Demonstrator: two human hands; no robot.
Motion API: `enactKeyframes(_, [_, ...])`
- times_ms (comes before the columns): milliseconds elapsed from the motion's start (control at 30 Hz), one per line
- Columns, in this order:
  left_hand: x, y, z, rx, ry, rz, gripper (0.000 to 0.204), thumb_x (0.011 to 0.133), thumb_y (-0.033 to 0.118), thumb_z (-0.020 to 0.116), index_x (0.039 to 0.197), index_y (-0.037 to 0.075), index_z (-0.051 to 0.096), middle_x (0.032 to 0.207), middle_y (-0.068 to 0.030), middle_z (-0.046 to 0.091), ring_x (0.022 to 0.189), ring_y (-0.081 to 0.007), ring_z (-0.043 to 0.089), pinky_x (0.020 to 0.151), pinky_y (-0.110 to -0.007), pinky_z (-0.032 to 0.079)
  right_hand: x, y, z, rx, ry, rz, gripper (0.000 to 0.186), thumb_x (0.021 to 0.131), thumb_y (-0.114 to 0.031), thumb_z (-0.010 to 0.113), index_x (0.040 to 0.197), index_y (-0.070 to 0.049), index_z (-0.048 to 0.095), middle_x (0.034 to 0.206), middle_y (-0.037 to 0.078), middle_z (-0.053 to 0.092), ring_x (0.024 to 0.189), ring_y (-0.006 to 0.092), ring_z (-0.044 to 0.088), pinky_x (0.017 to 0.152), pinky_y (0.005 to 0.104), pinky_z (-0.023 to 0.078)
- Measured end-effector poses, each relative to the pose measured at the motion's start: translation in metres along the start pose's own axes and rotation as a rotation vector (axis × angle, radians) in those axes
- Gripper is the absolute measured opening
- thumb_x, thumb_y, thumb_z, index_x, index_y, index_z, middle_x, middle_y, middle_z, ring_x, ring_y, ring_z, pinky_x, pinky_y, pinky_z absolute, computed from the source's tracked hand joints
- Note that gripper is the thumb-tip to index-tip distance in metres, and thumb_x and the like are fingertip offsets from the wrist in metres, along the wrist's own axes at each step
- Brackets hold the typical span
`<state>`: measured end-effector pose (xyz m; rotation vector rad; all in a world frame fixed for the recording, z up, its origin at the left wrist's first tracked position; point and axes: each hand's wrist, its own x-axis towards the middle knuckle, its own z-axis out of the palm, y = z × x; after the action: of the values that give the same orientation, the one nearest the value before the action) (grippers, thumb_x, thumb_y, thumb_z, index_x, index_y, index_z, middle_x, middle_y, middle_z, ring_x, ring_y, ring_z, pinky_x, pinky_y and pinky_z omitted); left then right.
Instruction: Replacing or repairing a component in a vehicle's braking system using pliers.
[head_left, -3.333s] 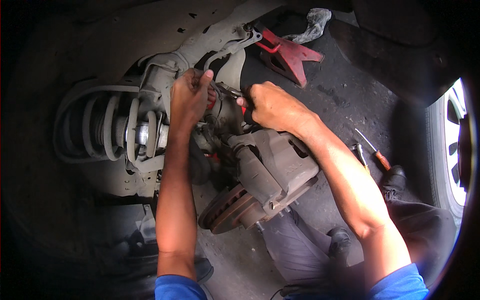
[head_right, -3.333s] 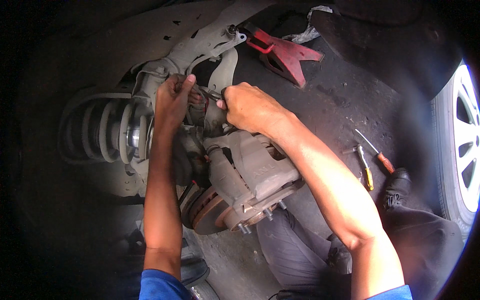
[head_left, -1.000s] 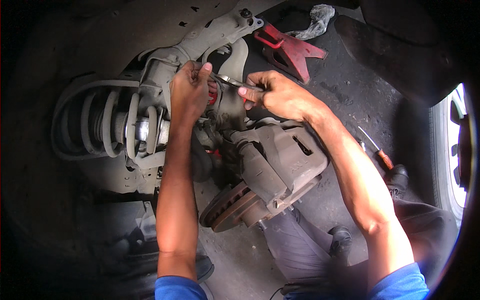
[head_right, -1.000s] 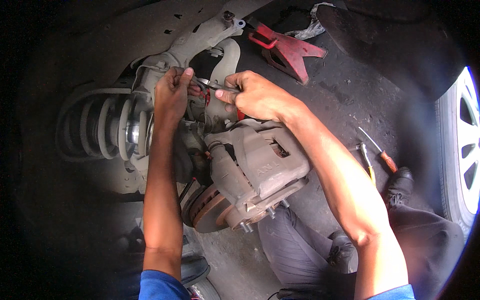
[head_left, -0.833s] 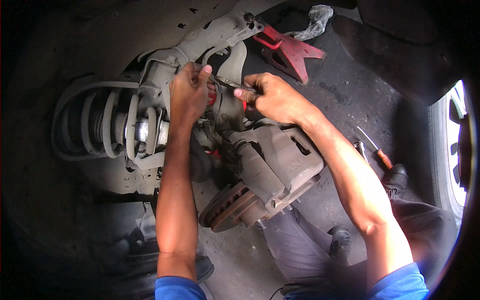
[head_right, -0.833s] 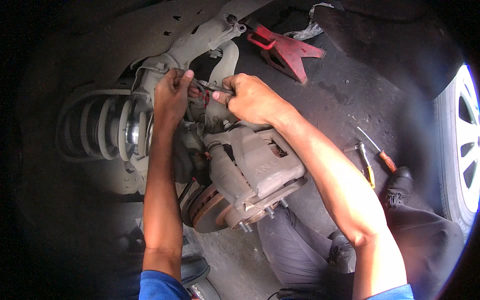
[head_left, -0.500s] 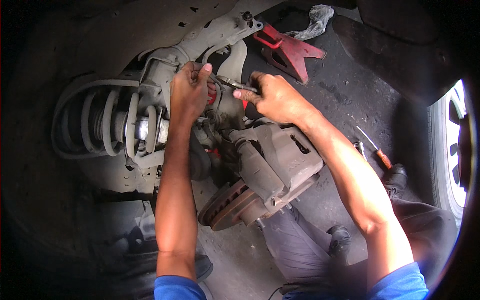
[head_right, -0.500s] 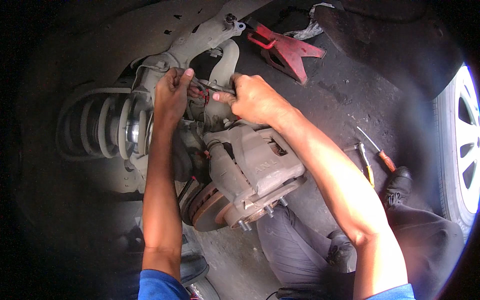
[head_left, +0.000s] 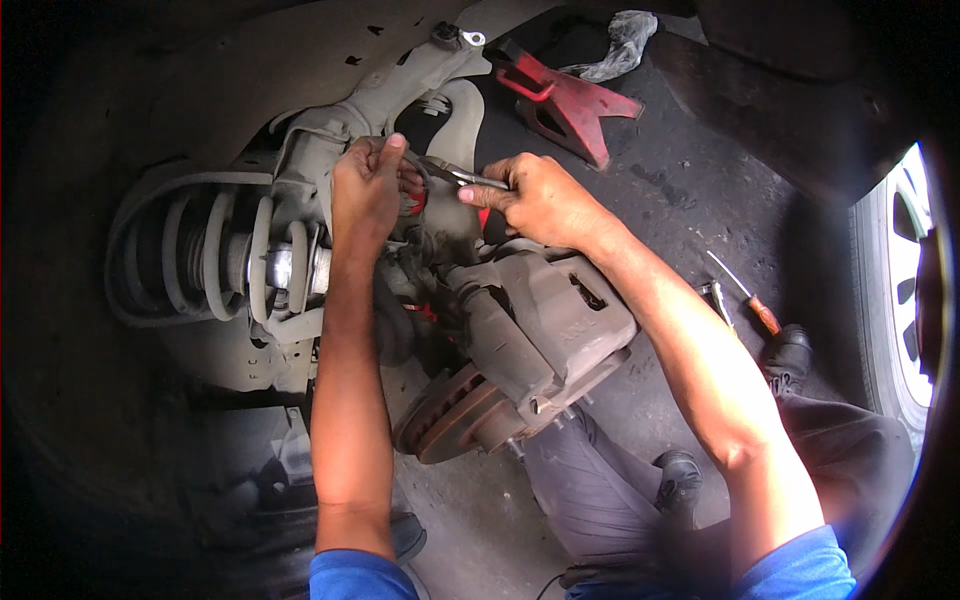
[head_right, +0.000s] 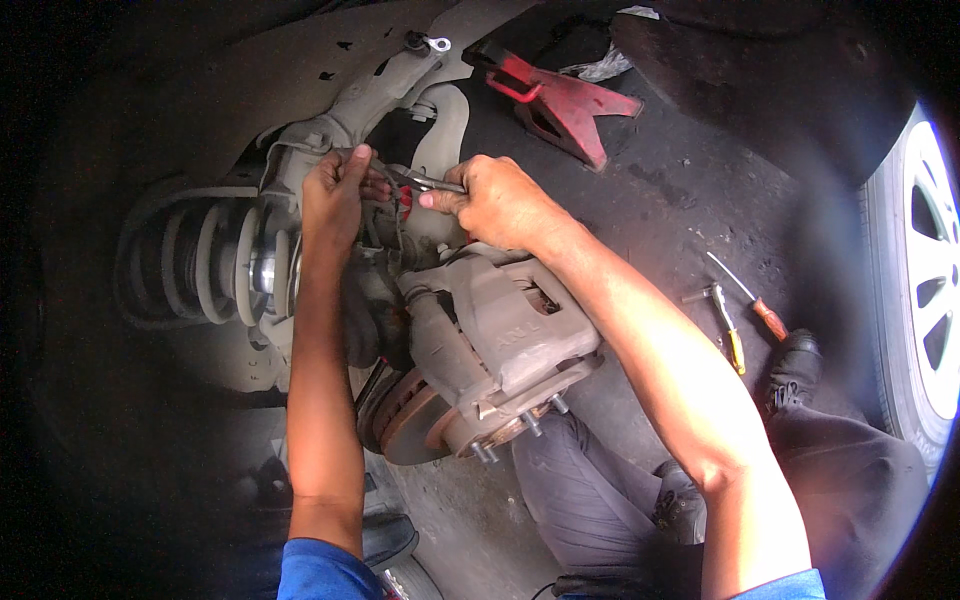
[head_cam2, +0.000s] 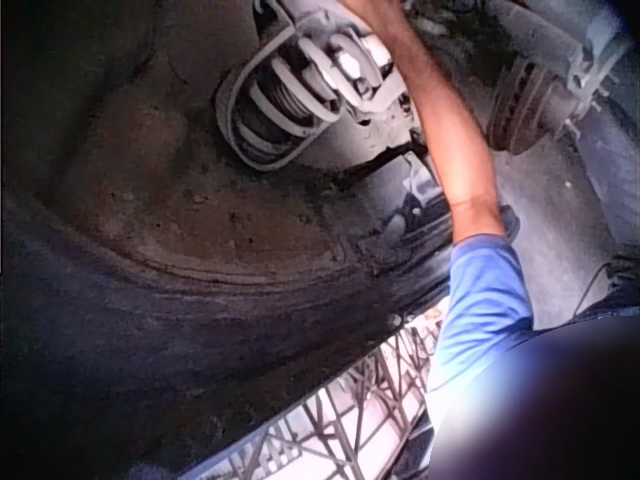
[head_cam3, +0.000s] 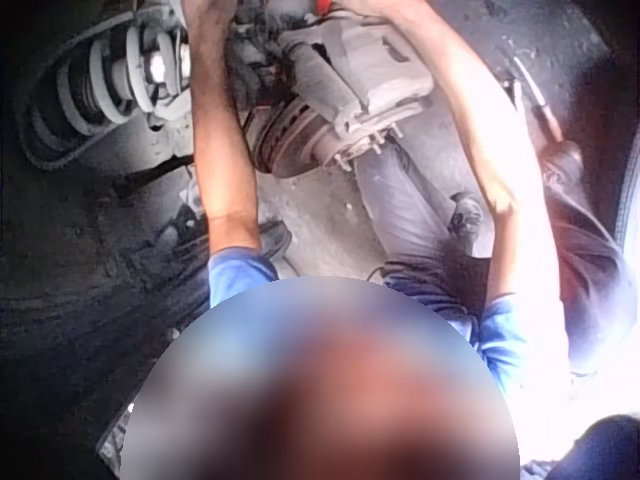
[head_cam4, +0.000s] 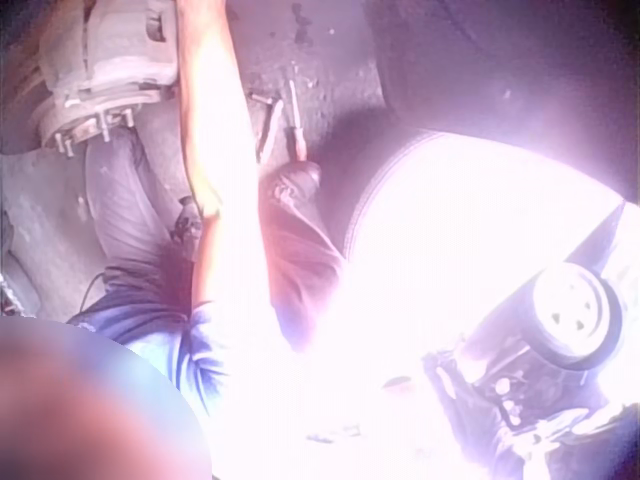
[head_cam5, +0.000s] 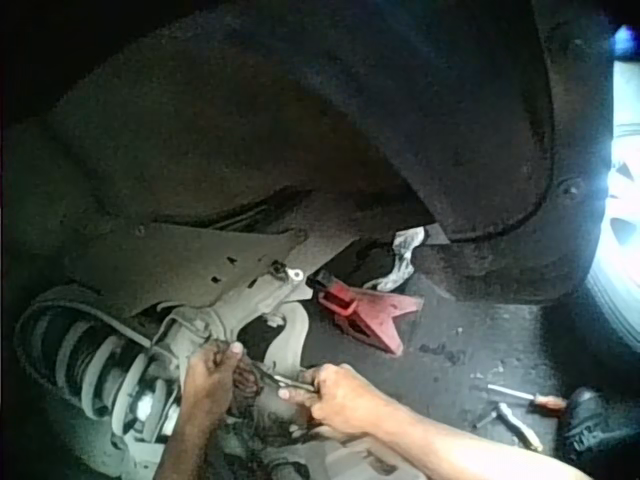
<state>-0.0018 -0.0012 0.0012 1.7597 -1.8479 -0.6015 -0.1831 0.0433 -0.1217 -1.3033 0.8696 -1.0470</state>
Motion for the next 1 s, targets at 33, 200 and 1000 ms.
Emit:
enactKeyframes(33, [0.001,-0.001,0.0,-0.002,-0.001,0.001,0.032,0.106,0.026,0.064,0.103,-0.006,0.064,0.082,-0.0117,0.07,0.07,-0.0172,0.069,0.066,-0.03,0.056,0.001,0.003,0.0,-0.002,0.002,0.001,0.049,0.098,-0.043,0.072,0.105,0.005,0.076,0.07,0.02,0.07,0.07,0.0313,0.075,0.073,0.0427,0.056])
enactKeyframes(200, [0.001,-0.002,0.003,-0.016,-0.014,0.01,0.033,0.107,0.026,0.063,0.104,-0.006,0.064,0.081,-0.0117,0.07,0.07,-0.0172,0.069,0.066,-0.03,0.057,0.003,0.012,0.001,0.082,0.006,-0.059,0.044,0.099,-0.036,0.073,0.108,0.007,0.07,0.069,0.017,0.07,0.066,0.0249,0.074,0.07,0.0422,0.056])
enactKeyframes(1000, [-0.002,0.003,0.0,0.52,0.006,0.171,0.037,0.105,0.032,0.065,0.095,-0.003,0.064,0.077,-0.01,0.069,0.07,-0.0147,0.068,0.069,-0.03,0.053,0.002,0.0,0.007,-0.351,0.032,-0.135,0.043,0.104,-0.034,0.063,0.098,0.008,0.071,0.094,0.033,0.069,0.101,0.0499,0.067,0.086,0.0545,0.054])
